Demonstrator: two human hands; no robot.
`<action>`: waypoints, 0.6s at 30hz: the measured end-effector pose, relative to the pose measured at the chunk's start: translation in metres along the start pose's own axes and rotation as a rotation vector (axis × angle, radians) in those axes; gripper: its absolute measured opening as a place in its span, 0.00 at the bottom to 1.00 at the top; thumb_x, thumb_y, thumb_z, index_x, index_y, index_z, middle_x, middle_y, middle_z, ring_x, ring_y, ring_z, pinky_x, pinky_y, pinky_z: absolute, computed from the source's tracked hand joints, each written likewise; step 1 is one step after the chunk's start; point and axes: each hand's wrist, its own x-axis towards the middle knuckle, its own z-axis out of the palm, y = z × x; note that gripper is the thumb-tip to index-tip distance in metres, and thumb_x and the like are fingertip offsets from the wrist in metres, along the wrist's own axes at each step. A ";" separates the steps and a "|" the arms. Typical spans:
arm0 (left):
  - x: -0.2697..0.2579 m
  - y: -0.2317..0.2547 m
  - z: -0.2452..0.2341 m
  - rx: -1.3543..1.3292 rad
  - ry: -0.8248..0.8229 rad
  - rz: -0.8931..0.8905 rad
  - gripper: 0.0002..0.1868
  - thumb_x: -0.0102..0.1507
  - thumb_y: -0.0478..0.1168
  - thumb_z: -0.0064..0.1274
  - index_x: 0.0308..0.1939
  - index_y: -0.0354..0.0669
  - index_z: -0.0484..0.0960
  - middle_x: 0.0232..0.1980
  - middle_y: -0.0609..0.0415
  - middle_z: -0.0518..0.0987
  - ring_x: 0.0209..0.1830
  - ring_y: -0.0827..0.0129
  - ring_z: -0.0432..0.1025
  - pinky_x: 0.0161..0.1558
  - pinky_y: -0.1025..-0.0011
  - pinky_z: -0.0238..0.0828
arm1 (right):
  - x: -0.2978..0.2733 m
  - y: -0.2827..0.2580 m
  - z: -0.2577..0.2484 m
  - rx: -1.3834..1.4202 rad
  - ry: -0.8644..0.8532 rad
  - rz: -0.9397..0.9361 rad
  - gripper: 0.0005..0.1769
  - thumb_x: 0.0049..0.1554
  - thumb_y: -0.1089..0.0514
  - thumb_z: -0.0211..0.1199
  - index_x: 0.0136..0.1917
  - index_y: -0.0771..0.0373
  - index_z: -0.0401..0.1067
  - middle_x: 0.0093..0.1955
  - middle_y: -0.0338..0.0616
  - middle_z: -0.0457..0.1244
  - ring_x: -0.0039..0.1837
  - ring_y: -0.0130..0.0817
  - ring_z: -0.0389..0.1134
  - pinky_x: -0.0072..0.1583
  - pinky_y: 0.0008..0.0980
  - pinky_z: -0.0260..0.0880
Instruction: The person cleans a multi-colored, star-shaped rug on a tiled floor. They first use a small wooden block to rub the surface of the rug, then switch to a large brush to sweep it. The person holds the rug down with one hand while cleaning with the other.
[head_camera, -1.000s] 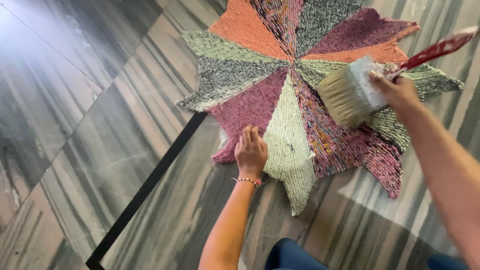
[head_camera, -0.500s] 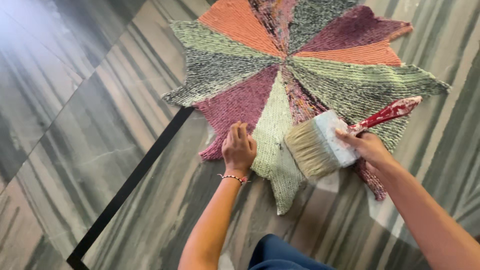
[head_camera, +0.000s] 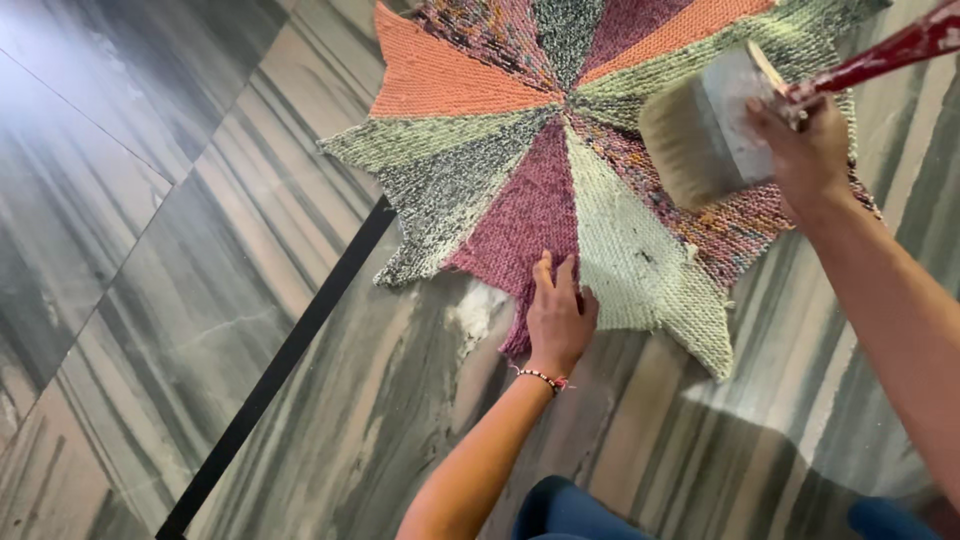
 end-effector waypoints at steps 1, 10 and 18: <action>0.000 0.002 -0.003 -0.026 -0.030 -0.013 0.30 0.62 0.40 0.55 0.68 0.40 0.69 0.71 0.33 0.64 0.67 0.43 0.68 0.58 0.57 0.73 | 0.000 -0.009 0.009 -0.190 0.020 -0.055 0.17 0.67 0.55 0.72 0.56 0.64 0.65 0.49 0.37 0.65 0.53 0.26 0.69 0.56 0.31 0.73; -0.006 -0.038 -0.040 -0.160 -0.129 0.031 0.37 0.65 0.37 0.50 0.76 0.31 0.56 0.74 0.32 0.62 0.74 0.44 0.59 0.72 0.55 0.56 | -0.026 -0.014 0.182 -0.702 -0.095 -0.054 0.25 0.71 0.41 0.51 0.48 0.66 0.67 0.31 0.37 0.64 0.23 0.24 0.59 0.27 0.31 0.59; -0.069 -0.090 0.030 0.114 -0.313 0.102 0.28 0.60 0.36 0.52 0.65 0.32 0.70 0.64 0.34 0.73 0.66 0.41 0.65 0.67 0.51 0.58 | -0.149 -0.039 0.278 -0.561 -0.525 -0.131 0.25 0.58 0.43 0.67 0.61 0.61 0.70 0.36 0.40 0.70 0.30 0.31 0.68 0.38 0.33 0.71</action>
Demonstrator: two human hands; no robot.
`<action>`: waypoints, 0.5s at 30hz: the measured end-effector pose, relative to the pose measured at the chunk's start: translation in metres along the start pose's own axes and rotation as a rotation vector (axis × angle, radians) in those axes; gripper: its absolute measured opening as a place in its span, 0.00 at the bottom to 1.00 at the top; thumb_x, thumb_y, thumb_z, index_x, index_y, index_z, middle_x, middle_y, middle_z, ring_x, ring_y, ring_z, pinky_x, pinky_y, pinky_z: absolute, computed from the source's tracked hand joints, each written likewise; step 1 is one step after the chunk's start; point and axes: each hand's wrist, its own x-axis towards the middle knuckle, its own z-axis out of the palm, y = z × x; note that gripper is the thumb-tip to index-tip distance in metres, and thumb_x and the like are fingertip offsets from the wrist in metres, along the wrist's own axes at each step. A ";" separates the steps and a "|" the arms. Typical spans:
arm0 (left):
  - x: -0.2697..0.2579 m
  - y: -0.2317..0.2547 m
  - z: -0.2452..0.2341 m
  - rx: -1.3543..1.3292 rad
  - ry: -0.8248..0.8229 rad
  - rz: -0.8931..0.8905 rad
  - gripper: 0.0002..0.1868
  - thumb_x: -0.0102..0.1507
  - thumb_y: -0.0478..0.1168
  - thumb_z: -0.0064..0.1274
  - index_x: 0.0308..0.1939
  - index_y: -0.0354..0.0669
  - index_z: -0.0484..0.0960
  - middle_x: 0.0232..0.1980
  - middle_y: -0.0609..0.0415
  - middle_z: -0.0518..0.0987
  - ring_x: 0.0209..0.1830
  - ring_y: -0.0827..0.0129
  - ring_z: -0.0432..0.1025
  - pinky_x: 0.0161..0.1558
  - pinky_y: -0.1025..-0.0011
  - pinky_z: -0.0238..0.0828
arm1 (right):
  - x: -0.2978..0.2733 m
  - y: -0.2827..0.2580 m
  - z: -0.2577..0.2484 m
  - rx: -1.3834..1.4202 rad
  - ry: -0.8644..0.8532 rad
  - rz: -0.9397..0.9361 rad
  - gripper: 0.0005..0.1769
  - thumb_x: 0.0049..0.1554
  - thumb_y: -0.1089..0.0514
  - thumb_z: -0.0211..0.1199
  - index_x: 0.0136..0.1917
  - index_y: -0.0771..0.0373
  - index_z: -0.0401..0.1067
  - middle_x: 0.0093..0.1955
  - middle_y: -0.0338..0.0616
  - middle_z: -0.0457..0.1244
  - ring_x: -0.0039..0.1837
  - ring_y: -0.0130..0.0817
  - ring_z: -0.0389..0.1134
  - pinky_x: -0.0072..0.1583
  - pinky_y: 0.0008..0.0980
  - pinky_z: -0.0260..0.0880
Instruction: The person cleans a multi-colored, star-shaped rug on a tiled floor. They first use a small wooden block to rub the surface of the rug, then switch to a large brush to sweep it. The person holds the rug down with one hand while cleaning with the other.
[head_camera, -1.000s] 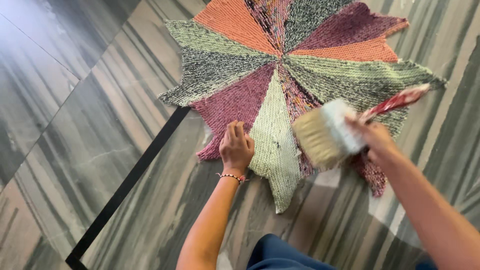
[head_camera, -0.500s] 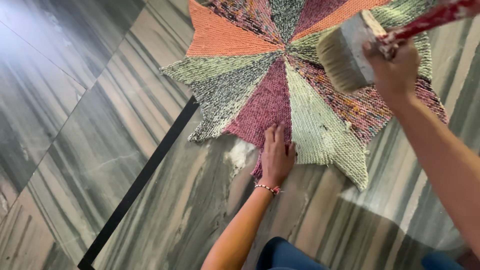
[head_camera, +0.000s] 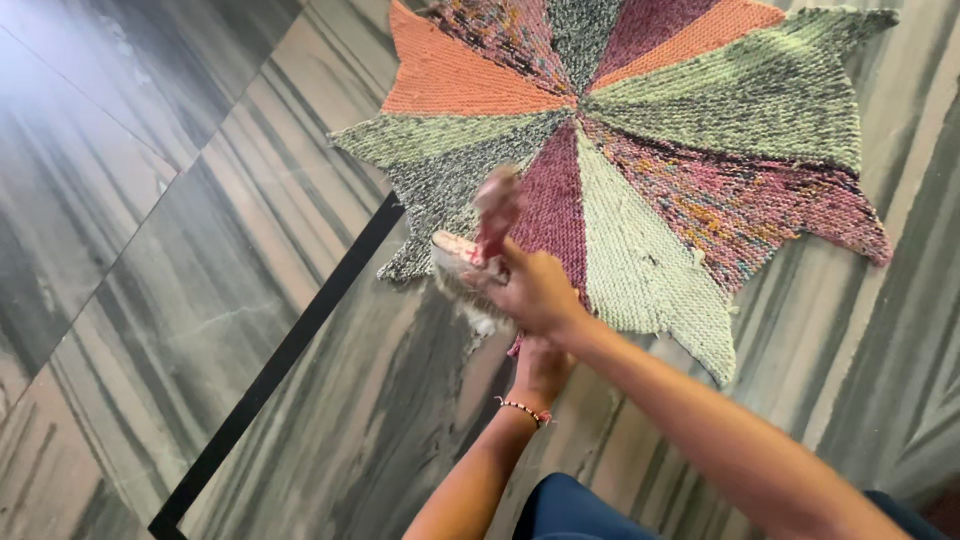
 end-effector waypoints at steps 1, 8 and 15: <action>0.001 0.001 0.003 0.090 -0.035 -0.074 0.28 0.61 0.36 0.52 0.65 0.31 0.69 0.62 0.33 0.73 0.64 0.41 0.65 0.65 0.50 0.58 | -0.001 0.000 -0.006 0.069 0.029 0.034 0.24 0.58 0.43 0.68 0.58 0.62 0.71 0.36 0.38 0.69 0.32 0.29 0.68 0.38 0.32 0.71; 0.014 0.041 -0.064 -0.104 0.279 0.182 0.27 0.58 0.28 0.47 0.63 0.33 0.73 0.68 0.39 0.72 0.71 0.48 0.64 0.69 0.56 0.63 | 0.012 0.051 -0.126 -0.054 0.292 0.306 0.21 0.66 0.41 0.62 0.53 0.63 0.74 0.34 0.38 0.66 0.28 0.29 0.61 0.29 0.29 0.60; 0.058 0.052 -0.090 -0.086 0.232 -0.072 0.22 0.60 0.34 0.50 0.58 0.35 0.74 0.55 0.41 0.73 0.59 0.47 0.66 0.63 0.56 0.62 | 0.054 0.075 -0.158 -0.200 0.525 0.347 0.18 0.70 0.53 0.51 0.65 0.69 0.62 0.44 0.50 0.68 0.34 0.33 0.70 0.30 0.31 0.73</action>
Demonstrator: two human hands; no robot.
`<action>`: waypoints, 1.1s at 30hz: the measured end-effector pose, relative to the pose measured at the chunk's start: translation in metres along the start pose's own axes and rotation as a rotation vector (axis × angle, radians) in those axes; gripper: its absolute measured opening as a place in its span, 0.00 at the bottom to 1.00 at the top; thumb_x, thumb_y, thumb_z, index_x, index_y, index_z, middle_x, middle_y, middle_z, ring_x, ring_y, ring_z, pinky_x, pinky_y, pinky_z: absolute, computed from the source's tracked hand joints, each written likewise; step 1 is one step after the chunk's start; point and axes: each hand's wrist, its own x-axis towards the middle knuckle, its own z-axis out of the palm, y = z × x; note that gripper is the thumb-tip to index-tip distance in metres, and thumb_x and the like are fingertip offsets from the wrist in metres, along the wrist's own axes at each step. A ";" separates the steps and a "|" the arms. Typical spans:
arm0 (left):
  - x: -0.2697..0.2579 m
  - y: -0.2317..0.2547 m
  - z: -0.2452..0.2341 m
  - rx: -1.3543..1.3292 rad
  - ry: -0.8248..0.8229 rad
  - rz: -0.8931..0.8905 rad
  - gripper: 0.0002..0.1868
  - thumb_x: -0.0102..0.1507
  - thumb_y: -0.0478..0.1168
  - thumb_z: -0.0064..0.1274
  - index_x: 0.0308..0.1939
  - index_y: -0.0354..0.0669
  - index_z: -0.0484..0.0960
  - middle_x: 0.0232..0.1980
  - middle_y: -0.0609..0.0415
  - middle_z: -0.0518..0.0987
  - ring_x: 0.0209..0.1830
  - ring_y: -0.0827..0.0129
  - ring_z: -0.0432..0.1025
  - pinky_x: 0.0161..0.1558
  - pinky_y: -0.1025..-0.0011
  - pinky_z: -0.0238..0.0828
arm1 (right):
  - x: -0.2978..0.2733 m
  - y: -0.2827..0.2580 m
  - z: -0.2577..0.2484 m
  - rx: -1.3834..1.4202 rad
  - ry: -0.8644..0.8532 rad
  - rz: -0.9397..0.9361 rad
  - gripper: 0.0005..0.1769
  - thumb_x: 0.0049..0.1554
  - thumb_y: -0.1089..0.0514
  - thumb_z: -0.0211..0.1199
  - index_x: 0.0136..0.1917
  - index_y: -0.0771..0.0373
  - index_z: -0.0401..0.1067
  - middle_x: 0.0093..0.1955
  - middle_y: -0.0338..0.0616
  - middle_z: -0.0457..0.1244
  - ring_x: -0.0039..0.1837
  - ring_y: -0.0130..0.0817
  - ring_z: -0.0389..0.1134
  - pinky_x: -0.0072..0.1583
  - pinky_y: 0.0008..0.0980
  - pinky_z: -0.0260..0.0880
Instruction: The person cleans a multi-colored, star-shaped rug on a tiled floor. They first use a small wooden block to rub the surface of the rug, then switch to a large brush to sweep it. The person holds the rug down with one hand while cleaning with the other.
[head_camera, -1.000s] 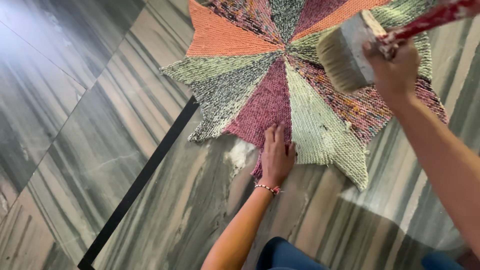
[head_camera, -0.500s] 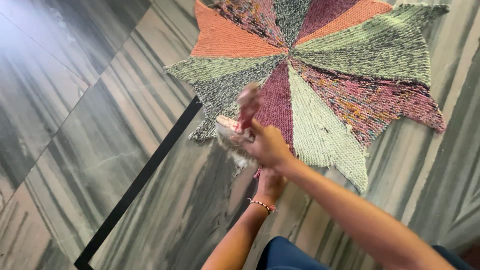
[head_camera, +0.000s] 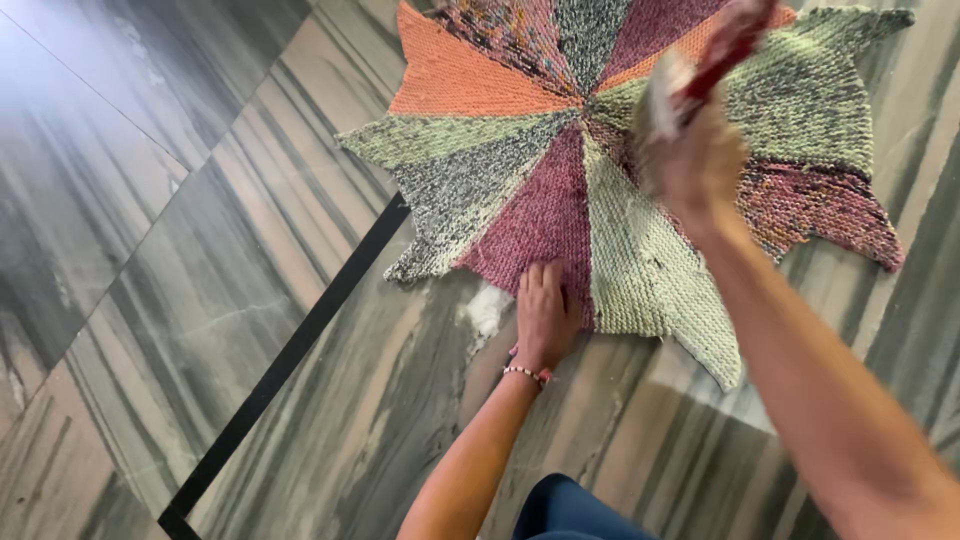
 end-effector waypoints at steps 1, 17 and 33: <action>0.011 -0.002 0.001 0.035 0.034 -0.013 0.22 0.60 0.35 0.51 0.58 0.35 0.73 0.55 0.40 0.72 0.58 0.46 0.66 0.61 0.55 0.62 | -0.003 -0.010 0.010 0.039 -0.084 0.191 0.19 0.71 0.51 0.48 0.66 0.67 0.61 0.41 0.50 0.67 0.31 0.35 0.69 0.25 0.34 0.70; 0.075 -0.102 -0.052 0.051 0.277 -0.310 0.16 0.62 0.42 0.52 0.53 0.46 0.74 0.51 0.47 0.78 0.43 0.49 0.77 0.43 0.54 0.72 | 0.013 0.006 -0.003 0.053 -0.018 -0.304 0.19 0.68 0.58 0.63 0.66 0.73 0.67 0.52 0.55 0.70 0.39 0.31 0.72 0.31 0.26 0.72; 0.078 -0.141 -0.046 0.009 0.285 -0.387 0.18 0.56 0.37 0.48 0.49 0.58 0.81 0.37 0.52 0.84 0.39 0.53 0.79 0.39 0.56 0.73 | -0.078 -0.058 0.051 0.302 -0.616 0.199 0.20 0.62 0.42 0.60 0.58 0.58 0.71 0.43 0.40 0.70 0.33 0.30 0.66 0.35 0.31 0.68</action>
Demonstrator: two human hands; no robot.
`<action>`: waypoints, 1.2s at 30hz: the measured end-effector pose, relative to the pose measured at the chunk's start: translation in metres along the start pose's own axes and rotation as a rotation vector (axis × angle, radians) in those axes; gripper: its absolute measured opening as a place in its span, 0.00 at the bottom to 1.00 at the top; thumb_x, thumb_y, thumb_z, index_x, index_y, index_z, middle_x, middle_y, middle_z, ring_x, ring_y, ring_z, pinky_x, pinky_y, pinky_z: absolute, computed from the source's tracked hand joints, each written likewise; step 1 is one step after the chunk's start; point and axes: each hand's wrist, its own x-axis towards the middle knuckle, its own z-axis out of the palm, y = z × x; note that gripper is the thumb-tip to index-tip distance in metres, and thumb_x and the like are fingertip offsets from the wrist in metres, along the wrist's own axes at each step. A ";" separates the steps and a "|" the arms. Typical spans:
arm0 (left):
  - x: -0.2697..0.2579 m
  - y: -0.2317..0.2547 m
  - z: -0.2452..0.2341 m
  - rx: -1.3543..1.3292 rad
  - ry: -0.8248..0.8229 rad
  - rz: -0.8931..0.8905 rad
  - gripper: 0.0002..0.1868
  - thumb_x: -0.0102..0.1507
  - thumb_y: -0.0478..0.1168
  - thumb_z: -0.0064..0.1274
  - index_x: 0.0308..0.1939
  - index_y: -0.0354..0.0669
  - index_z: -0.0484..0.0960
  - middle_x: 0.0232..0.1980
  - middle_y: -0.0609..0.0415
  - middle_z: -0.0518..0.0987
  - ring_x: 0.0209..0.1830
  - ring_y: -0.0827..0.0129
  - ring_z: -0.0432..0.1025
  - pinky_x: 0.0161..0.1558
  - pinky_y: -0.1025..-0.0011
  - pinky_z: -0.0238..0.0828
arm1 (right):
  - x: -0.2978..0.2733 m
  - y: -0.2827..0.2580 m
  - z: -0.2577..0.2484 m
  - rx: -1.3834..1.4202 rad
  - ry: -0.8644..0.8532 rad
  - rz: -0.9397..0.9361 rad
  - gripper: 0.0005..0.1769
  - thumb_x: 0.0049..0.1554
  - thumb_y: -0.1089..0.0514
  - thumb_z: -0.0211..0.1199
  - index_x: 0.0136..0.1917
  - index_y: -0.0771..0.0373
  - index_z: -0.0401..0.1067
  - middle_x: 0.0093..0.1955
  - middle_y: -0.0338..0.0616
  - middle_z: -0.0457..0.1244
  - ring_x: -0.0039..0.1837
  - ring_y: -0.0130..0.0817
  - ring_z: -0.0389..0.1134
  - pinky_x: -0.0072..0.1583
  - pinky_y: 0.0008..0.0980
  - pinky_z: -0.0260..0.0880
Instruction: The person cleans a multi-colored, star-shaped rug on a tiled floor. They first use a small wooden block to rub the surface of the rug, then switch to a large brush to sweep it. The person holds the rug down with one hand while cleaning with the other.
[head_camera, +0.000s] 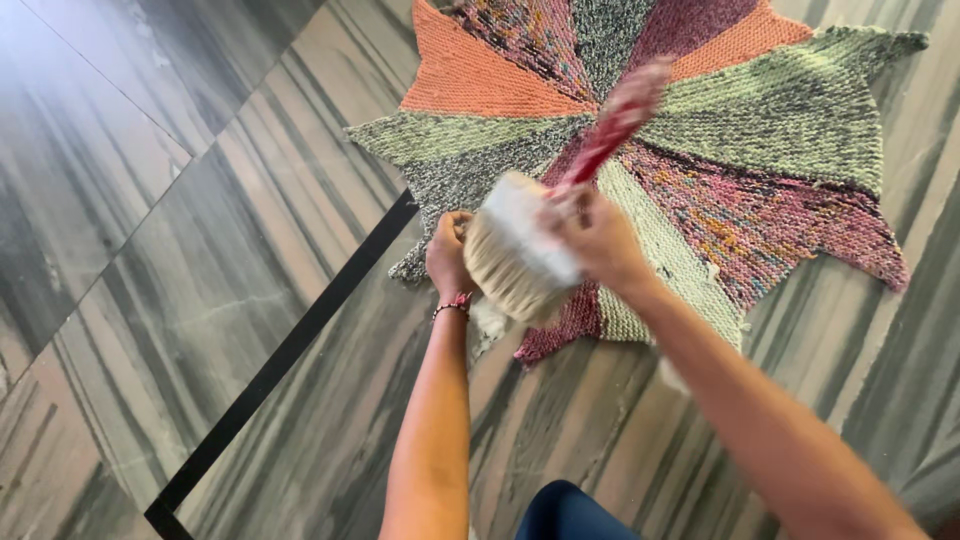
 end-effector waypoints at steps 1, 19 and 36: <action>-0.003 -0.001 -0.002 -0.034 -0.004 0.017 0.20 0.56 0.36 0.46 0.49 0.60 0.81 0.37 0.54 0.84 0.38 0.56 0.79 0.38 0.57 0.74 | -0.003 0.009 -0.018 0.146 0.033 -0.088 0.19 0.62 0.44 0.62 0.58 0.59 0.71 0.45 0.39 0.69 0.38 0.25 0.66 0.38 0.26 0.68; -0.038 0.025 0.014 -0.037 -0.050 0.016 0.11 0.65 0.47 0.56 0.49 0.52 0.78 0.34 0.49 0.83 0.36 0.51 0.79 0.37 0.56 0.72 | 0.049 0.244 -0.171 0.452 0.591 0.048 0.17 0.57 0.49 0.78 0.49 0.63 0.77 0.47 0.33 0.68 0.45 0.23 0.66 0.46 0.28 0.67; -0.081 0.079 -0.001 -0.079 -0.288 -0.008 0.27 0.55 0.48 0.63 0.54 0.47 0.71 0.24 0.54 0.79 0.27 0.57 0.78 0.33 0.59 0.71 | -0.007 0.214 -0.109 0.064 0.701 0.039 0.26 0.59 0.40 0.75 0.47 0.67 0.76 0.42 0.39 0.68 0.42 0.25 0.65 0.44 0.27 0.64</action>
